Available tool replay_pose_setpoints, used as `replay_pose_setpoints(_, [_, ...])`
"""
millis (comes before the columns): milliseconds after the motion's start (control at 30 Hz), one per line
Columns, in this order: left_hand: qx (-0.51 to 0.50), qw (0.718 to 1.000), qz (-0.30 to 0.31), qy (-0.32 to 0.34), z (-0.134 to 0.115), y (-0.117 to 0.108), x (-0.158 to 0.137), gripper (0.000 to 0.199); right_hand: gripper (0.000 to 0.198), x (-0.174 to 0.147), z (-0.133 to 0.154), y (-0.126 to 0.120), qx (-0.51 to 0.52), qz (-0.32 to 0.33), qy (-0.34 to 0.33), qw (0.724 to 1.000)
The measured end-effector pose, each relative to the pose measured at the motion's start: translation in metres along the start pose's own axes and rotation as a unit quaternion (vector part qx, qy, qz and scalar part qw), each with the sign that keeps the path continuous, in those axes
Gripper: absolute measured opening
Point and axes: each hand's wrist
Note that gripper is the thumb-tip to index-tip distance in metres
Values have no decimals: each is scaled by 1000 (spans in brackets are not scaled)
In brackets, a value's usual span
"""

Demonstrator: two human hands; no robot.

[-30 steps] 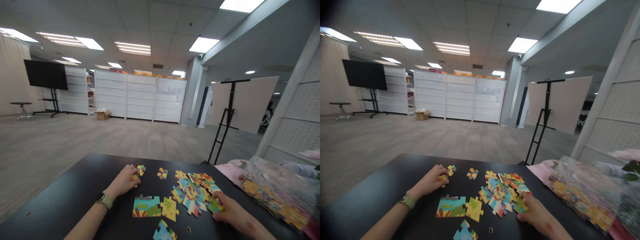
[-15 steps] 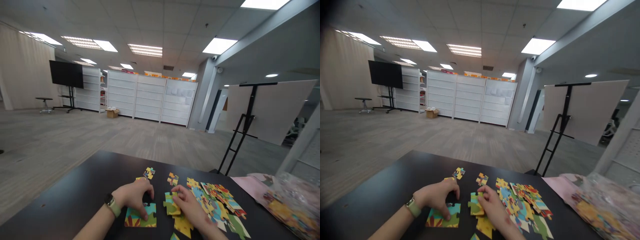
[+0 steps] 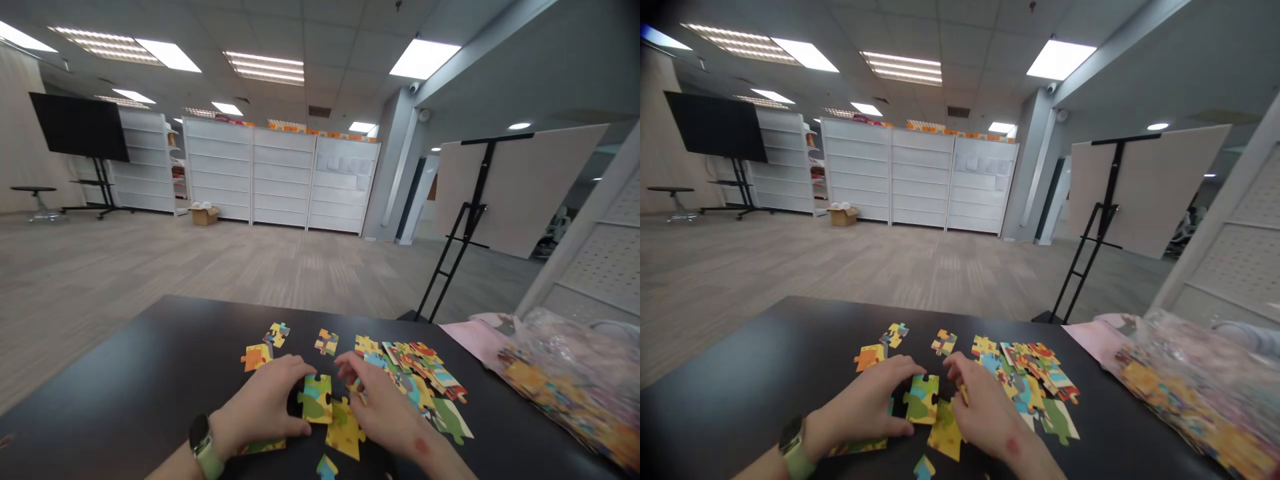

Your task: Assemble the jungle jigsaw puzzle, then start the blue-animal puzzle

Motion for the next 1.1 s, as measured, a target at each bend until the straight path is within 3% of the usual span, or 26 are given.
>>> replay_pose_setpoints(100, [-5,1000,8,-5,7,-10,-2,74,49,-13,9,-11,-126,71,-9,989])
replay_pose_setpoints(200, [-27,999,29,-7,10,-17,-4,75,55,-19,15,-9,-140,113,10,984])
replay_pose_setpoints(300, [-32,998,46,-3,10,-17,-4,76,41,-22,12,-9,-131,102,15,986])
replay_pose_setpoints(567, [-4,995,100,2,-13,-3,0,88,46,-29,-6,-25,-78,99,-5,992])
replay_pose_setpoints(733, [-9,994,111,-14,-19,-3,1,65,35,-28,-7,-21,-79,114,-6,990])
replay_pose_setpoints(1100, [-19,993,114,-4,-21,-2,-3,52,28,-29,-1,-18,-100,110,-38,988])
Point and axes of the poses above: each hand's wrist, its own x-axis towards the middle knuckle, its own y-axis out of the palm, z = x × y, and after that the axes turned 1 degree about -x, right-handed
